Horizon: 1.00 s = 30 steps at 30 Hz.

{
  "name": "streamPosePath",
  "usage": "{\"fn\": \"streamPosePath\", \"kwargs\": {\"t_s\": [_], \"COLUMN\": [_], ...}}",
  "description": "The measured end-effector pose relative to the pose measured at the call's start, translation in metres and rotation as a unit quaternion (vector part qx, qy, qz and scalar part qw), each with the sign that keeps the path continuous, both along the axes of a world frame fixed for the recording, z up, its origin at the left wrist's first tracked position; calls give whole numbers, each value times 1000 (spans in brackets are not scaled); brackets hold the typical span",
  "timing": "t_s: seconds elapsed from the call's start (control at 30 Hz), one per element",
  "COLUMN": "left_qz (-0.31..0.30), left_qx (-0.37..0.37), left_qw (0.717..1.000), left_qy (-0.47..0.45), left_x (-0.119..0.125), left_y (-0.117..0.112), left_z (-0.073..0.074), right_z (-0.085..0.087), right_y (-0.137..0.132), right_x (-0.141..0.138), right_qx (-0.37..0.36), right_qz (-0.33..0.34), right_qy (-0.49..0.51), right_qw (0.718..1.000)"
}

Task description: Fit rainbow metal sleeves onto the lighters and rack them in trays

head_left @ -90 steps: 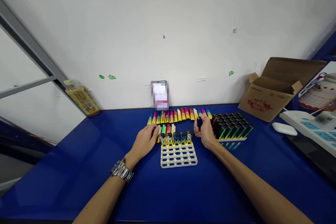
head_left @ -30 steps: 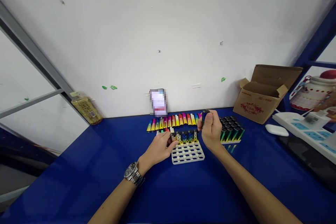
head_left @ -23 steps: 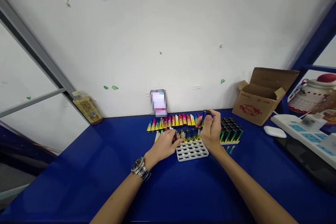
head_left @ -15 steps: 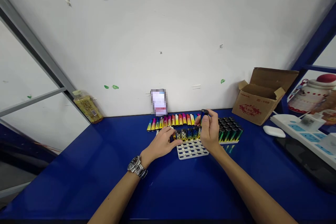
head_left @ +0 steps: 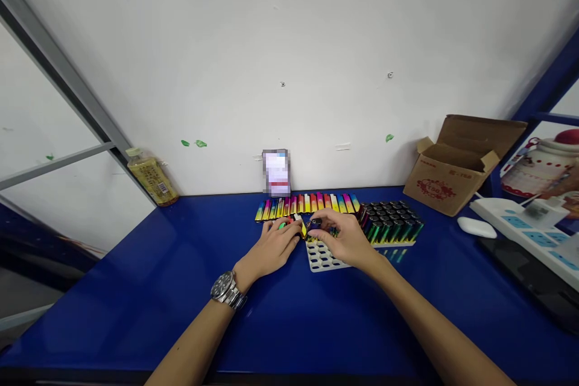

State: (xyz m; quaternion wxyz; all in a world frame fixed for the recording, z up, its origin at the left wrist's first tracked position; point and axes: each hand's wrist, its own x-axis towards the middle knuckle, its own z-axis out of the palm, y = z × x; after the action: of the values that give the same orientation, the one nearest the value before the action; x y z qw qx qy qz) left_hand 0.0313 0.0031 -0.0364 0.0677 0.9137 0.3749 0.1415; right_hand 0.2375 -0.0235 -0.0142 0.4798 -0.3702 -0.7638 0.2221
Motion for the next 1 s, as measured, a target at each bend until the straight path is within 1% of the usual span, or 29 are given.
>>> {"fn": "streamPosePath", "kwargs": {"t_s": [0.07,0.2,0.3,0.4,0.5,0.63,0.73,0.8,0.9,1.0], "left_qz": [-2,-4,-6,-6,-6,-11,-7,-6,-11,-12], "left_qx": [4,26,22,19,27,33,35,33,27,24], "left_qw": [1000,1000,1000,1000,1000,999,999,999,999,999], "left_qy": [6,11,10,8,0,0,-9,-16,-23,-28], "left_x": [0,-1,-1,-1,-2,-2,-3,-3,-4,-4], "left_y": [0,0,0,-1,-1,0,0,0,-2,-4], "left_z": [0,-3,-4,-5,-7,-9,-9,-9,-8,-7], "right_z": [-1,-3,-4,-6,-8,-7,1,6,6,-2], "right_y": [-1,-2,0,1,1,-4,-7,-7,-4,3], "right_x": [1,4,5,5,5,4,5,8,15,18], "right_qx": [-12,-12,-11,17,68,129,188,215,197,161], "right_qz": [5,1,3,7,1,-49,-118,-149,-141,-118], "right_qy": [-17,-78,-123,-152,-189,-251,-303,-333,-382,-424], "right_qw": [1000,997,992,988,980,958,927,906,892,884]}}
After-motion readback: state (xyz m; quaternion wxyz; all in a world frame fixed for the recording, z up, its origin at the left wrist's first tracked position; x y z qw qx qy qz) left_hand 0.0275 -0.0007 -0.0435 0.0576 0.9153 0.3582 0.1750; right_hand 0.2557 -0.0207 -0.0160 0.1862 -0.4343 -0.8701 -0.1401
